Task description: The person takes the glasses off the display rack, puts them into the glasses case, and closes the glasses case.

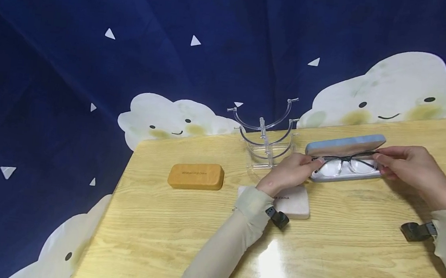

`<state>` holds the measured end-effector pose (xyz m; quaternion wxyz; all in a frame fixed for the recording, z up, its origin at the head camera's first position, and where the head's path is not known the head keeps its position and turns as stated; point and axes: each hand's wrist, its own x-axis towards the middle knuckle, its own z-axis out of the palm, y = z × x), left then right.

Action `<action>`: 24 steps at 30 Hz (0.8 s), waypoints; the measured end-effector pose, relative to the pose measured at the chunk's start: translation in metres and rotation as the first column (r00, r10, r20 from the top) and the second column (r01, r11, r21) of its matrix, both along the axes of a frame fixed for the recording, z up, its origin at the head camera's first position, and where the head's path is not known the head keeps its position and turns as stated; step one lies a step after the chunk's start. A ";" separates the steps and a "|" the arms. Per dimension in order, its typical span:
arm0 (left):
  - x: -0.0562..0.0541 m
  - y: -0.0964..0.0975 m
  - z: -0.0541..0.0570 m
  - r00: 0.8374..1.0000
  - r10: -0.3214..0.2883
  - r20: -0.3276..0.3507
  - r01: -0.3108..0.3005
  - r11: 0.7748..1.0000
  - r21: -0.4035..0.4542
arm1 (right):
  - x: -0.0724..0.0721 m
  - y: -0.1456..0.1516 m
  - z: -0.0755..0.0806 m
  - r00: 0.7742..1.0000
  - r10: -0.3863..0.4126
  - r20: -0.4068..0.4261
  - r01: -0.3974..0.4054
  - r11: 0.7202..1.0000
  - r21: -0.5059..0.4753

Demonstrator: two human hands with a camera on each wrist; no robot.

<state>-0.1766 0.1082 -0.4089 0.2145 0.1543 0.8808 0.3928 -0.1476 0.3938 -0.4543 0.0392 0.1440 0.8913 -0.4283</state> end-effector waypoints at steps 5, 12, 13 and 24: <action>-0.002 -0.004 -0.002 0.999 -0.005 -0.041 0.004 1.000 -0.020 | 0.000 -0.003 0.001 1.000 -0.008 0.004 0.008 1.000 0.021; -0.004 -0.013 0.002 0.999 0.002 -0.042 -0.002 1.000 -0.013 | 0.001 -0.001 0.004 0.999 -0.048 -0.016 0.048 0.998 0.046; -0.004 -0.013 0.002 0.999 0.012 -0.034 -0.013 1.000 -0.015 | 0.001 -0.001 0.003 0.998 -0.054 -0.020 0.055 0.998 0.041; -0.004 -0.011 -0.001 0.998 0.058 0.035 -0.059 0.998 0.017 | -0.005 -0.002 0.005 1.000 0.021 0.016 -0.021 1.000 -0.023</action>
